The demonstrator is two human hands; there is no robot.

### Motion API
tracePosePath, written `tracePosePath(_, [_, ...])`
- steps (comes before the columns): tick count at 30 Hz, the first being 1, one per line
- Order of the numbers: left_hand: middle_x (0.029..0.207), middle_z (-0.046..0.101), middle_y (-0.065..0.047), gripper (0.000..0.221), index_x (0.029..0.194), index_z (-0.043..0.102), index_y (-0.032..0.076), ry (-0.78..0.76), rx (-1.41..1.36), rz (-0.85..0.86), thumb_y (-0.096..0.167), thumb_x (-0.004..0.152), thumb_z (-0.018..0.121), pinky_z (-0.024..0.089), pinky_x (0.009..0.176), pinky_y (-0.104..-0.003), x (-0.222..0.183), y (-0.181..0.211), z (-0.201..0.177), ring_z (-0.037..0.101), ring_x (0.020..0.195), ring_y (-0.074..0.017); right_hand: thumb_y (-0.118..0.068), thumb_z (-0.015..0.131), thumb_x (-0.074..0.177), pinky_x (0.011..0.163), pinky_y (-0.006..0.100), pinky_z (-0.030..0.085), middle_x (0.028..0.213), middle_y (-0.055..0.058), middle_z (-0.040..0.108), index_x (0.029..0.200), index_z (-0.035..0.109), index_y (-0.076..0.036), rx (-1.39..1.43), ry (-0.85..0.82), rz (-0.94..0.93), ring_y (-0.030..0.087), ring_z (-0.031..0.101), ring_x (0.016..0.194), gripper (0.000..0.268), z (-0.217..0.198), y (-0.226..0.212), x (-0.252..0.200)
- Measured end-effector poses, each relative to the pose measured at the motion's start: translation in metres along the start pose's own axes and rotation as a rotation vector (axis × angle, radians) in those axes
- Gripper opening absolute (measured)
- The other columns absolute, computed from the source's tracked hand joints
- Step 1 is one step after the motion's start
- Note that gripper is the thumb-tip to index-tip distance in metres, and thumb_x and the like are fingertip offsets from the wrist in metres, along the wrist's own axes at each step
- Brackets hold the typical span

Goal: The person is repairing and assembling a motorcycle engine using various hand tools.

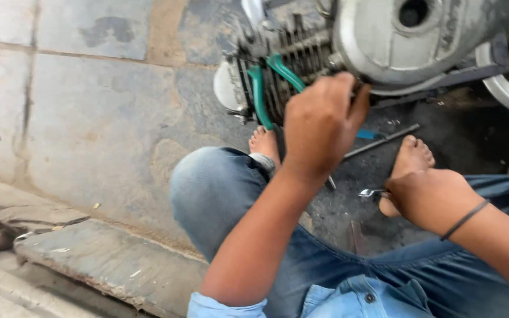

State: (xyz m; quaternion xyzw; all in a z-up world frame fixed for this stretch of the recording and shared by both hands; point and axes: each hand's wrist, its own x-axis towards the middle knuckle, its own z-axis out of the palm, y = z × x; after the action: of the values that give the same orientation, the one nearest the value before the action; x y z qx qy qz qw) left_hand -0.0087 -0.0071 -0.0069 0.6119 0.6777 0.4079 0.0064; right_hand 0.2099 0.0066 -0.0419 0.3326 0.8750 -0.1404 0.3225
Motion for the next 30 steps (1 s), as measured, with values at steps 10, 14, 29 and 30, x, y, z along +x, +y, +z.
tracePosePath(10, [0.092, 0.063, -0.013, 0.019, 0.109, 0.064, 0.002, 0.038, -0.029, -0.013, 0.011, 0.097, 0.076, 0.051, 0.073, -0.043, 0.005, 0.007, 0.001, 0.065, 0.082, -0.0333, -0.002, 0.065, 0.076, 0.079, 0.042, 0.052, 0.103, 0.014, 0.067, 0.113, 0.067, -0.007, 0.596, 0.527, -0.546, 0.035, 0.067, 0.095, 0.037, -0.049, -0.006, -0.006])
tracePosePath(14, [0.092, 0.064, -0.012, 0.02, 0.106, 0.064, 0.002, 0.028, -0.047, 0.016, 0.013, 0.095, 0.077, 0.052, 0.071, -0.041, 0.01, 0.004, -0.002, 0.066, 0.081, -0.0316, -0.007, 0.072, 0.077, 0.079, 0.043, 0.052, 0.101, 0.011, 0.069, 0.1, 0.069, -0.009, 0.509, 0.695, -0.538, 0.033, 0.068, 0.092, 0.023, -0.057, -0.01, -0.01])
tracePosePath(29, [0.089, 0.063, -0.012, 0.015, 0.101, 0.066, 0.003, -0.095, -0.029, 0.067, 0.01, 0.094, 0.077, 0.052, 0.07, -0.041, 0.015, 0.003, -0.013, 0.065, 0.079, -0.0308, -0.034, 0.057, 0.101, 0.069, 0.027, 0.06, 0.093, 0.01, 0.072, 0.1, 0.066, -0.002, 0.987, 0.848, -0.432, 0.011, 0.074, 0.077, 0.034, -0.077, 0.007, -0.062])
tracePosePath(30, [0.089, 0.063, -0.011, 0.015, 0.1, 0.066, 0.003, -0.078, -0.015, 0.054, 0.011, 0.094, 0.077, 0.052, 0.068, -0.04, 0.015, 0.004, -0.013, 0.065, 0.078, -0.0302, -0.033, 0.057, 0.103, 0.073, 0.029, 0.06, 0.09, 0.009, 0.073, 0.1, 0.067, -0.002, 1.11, 0.818, -0.41, 0.012, 0.074, 0.076, 0.032, -0.077, 0.008, -0.062])
